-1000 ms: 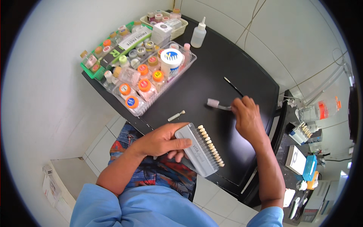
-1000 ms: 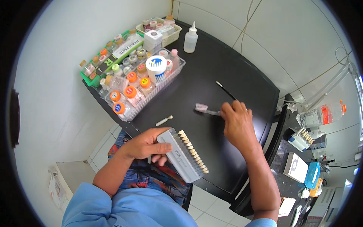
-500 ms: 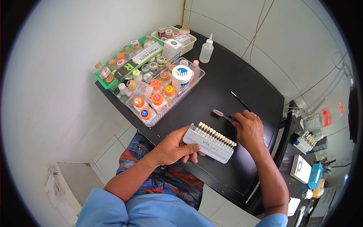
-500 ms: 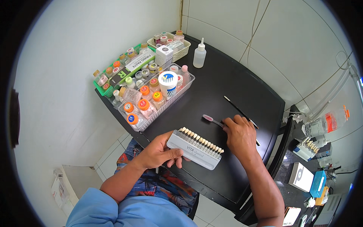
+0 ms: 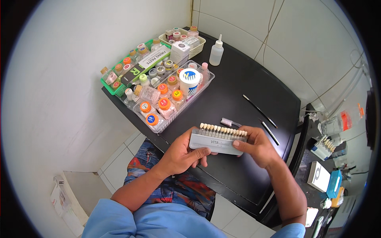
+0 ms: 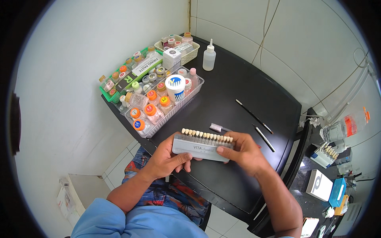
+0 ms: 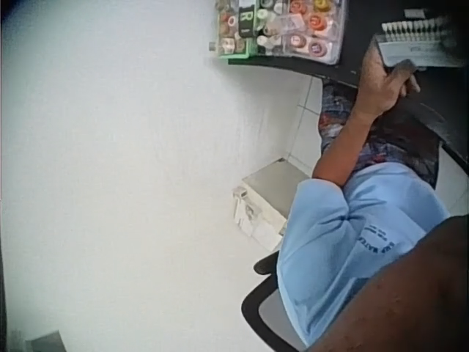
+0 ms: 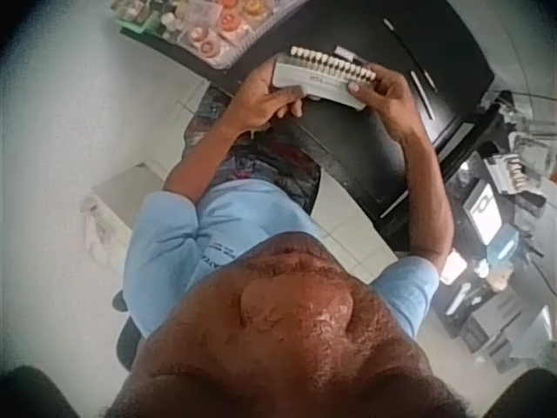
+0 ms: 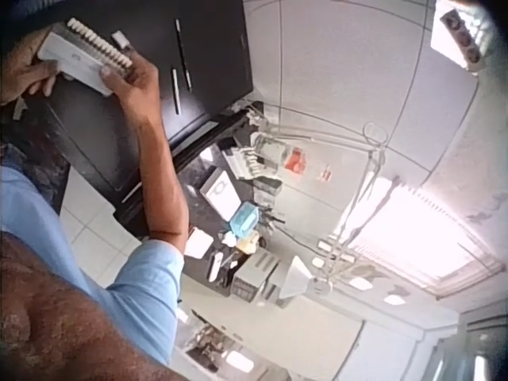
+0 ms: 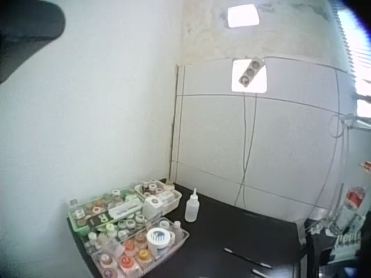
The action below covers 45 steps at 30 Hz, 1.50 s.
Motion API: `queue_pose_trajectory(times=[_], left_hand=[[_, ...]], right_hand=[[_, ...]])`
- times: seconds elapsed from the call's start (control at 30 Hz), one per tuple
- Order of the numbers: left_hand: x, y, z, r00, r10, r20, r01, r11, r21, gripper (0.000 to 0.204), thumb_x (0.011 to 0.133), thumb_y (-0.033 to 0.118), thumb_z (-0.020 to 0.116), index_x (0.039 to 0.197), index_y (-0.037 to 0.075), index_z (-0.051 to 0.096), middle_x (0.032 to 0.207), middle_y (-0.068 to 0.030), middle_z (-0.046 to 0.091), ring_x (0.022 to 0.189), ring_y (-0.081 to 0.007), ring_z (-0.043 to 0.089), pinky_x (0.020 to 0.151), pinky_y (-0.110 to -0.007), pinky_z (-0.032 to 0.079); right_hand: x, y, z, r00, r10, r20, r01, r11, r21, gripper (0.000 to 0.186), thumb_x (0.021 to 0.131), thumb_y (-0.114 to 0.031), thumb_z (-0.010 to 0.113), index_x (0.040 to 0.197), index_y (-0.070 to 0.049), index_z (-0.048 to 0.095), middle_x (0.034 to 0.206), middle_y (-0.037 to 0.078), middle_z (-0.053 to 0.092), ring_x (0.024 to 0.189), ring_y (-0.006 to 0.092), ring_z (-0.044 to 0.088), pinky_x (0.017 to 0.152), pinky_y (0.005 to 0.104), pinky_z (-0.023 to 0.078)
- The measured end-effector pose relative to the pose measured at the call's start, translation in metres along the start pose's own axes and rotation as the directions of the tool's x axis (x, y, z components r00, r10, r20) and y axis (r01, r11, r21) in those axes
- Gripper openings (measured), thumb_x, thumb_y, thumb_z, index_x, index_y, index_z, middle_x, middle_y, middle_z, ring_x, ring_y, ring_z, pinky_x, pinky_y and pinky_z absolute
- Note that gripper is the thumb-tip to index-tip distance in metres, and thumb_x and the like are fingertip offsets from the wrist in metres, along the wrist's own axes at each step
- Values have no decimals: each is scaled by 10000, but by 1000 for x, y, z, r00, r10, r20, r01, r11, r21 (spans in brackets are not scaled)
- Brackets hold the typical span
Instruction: The recorder uses a dental shade guide to match a prosthetic crown and applies stain or paste with a fine brush.
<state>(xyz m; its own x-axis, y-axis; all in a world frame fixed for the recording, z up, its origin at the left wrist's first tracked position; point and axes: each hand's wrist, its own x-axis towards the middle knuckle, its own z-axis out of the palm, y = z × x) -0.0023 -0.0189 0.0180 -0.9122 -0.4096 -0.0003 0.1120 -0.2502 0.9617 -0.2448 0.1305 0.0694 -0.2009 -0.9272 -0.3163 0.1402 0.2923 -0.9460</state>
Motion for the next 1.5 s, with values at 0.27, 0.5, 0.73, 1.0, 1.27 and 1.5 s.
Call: queue_pose_trajectory(times=[0.27,0.5,0.73,1.0,1.27,1.5], left_hand=[[0,4,-17,857,414,-306,-28,630,776,186,1028,89,803,1145,-19,707,1007,-105,742,665,-128,670,626,-313,540],[11,-8,-7,892,402,-206,1,455,891,224,988,163,821,1169,70,727,1075,-95,695,885,-347,762,748,-447,606],[15,-14,-9,862,477,-170,-39,398,917,174,962,116,847,1099,34,780,1028,-81,726,736,-266,739,691,-387,589],[16,-14,-8,876,471,-100,-55,303,951,84,981,52,788,1050,41,741,1050,-79,709,859,-335,753,741,-424,602],[31,1,-3,800,595,-78,-303,513,803,25,1078,29,689,1070,12,672,1009,-106,697,836,-242,696,765,-375,566],[85,39,42,879,474,-47,-438,843,312,61,1178,69,570,1214,25,591,964,-73,717,797,-114,679,736,-255,547]], right_hand=[[-6,-12,-63,976,212,57,-179,919,-352,247,927,-55,872,1136,37,778,1004,88,832,887,139,741,863,303,558],[-1,-9,-55,968,252,0,-229,880,-416,264,900,-21,886,1126,45,766,984,74,827,882,129,744,833,291,557],[-2,-13,-42,967,256,-18,-228,824,-519,292,896,-100,903,1124,28,773,913,71,790,819,146,716,749,312,543],[-7,-9,-34,992,129,3,-103,804,-586,330,831,-145,960,1054,-7,760,874,87,753,831,186,720,742,378,551],[-5,-17,-21,988,131,-83,-145,587,-796,377,773,-186,977,1018,-7,753,904,153,773,878,314,766,791,437,572],[-13,-12,-8,998,-45,-33,-4,534,-846,328,746,-98,985,940,-29,730,828,104,740,788,276,750,717,406,565]])
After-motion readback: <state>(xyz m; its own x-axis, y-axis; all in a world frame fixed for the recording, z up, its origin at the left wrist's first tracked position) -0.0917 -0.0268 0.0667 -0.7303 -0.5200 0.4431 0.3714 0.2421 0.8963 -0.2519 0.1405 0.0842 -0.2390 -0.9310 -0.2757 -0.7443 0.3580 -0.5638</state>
